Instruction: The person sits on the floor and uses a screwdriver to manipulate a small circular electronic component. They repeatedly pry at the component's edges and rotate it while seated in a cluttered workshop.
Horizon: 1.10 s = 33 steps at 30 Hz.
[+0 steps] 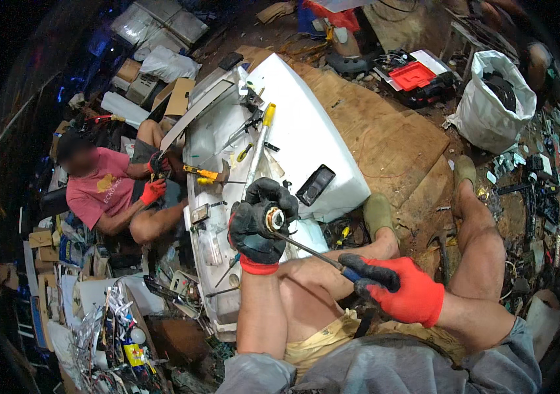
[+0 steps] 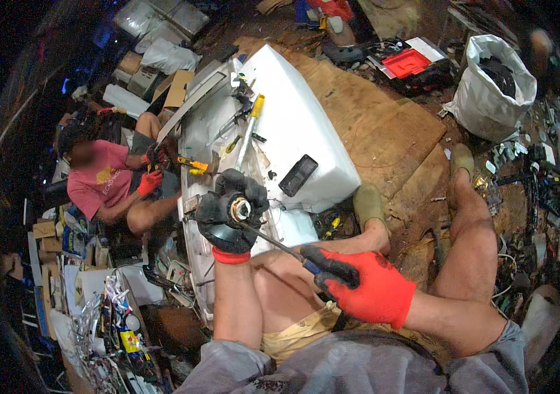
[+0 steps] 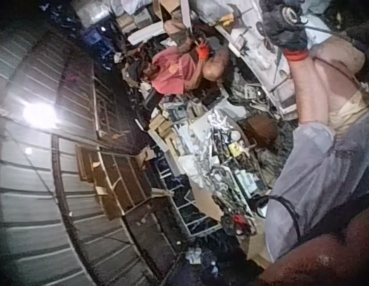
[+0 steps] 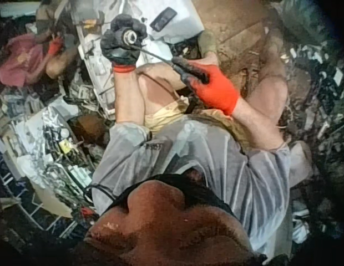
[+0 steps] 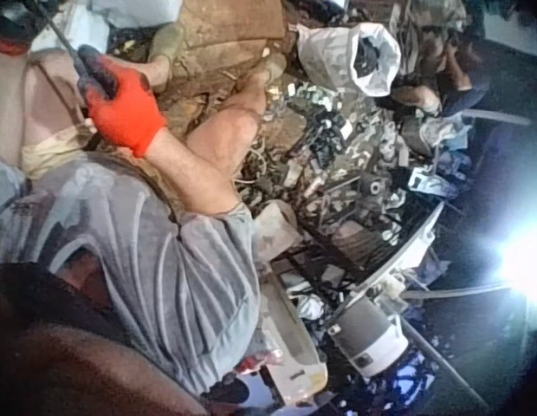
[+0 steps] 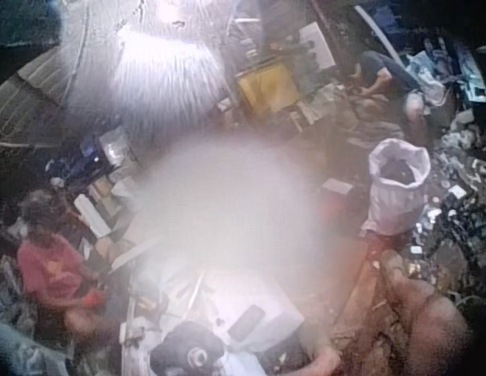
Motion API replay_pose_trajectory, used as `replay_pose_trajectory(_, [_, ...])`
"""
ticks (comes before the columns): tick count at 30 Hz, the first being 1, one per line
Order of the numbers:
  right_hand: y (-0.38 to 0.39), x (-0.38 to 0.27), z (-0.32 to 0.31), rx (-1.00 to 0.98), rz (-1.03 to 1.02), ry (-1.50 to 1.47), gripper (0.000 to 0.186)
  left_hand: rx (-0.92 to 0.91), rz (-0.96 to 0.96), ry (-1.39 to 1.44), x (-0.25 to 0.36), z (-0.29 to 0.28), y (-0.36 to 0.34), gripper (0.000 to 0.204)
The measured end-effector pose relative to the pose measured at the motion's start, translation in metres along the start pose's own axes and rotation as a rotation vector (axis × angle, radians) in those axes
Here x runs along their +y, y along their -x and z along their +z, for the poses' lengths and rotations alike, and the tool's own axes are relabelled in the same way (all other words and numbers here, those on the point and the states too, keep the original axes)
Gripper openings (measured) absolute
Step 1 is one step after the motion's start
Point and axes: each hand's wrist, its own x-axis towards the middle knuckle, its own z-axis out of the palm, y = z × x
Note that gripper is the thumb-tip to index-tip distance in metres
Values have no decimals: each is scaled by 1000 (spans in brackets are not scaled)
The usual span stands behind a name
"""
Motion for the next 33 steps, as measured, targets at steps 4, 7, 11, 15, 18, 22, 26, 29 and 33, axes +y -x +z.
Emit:
replay_pose_trajectory(4, [2, 15, 9, 31, 82, -46, 45, 46, 30, 9, -5, 6, -1, 59])
replay_pose_trajectory(7, [4, 15, 19, 66, 79, -67, 46, 78, 38, -5, -5, 3, -2, 54])
replay_pose_trajectory(11, [-1, 31, 41, 164, -47, -43, 45, 187, 138, 11, -12, -1, -2, 50])
replay_pose_trajectory(15, [-16, 22, 31, 167, -76, -5, 46, 154, 117, 157, -2, -14, -1, 53])
replay_pose_trajectory(18, [-23, 11, 6, 29, -31, -15, 47, 48, 92, 219, 2, -13, 4, 59])
replay_pose_trajectory(22, [-19, 12, 8, 93, -119, 119, 48, 3, 80, 351, -4, -10, -3, 66])
replay_pose_trajectory(26, [-13, 7, 8, 168, -193, 321, 48, 102, 57, 404, -1, -10, 0, 70])
replay_pose_trajectory(29, [-16, 6, -1, 241, -227, 458, 47, 137, 62, 346, -2, -2, 0, 76])
replay_pose_trajectory(33, [-17, 4, -5, 230, -193, 470, 47, 179, 30, 316, 4, 8, -1, 83])
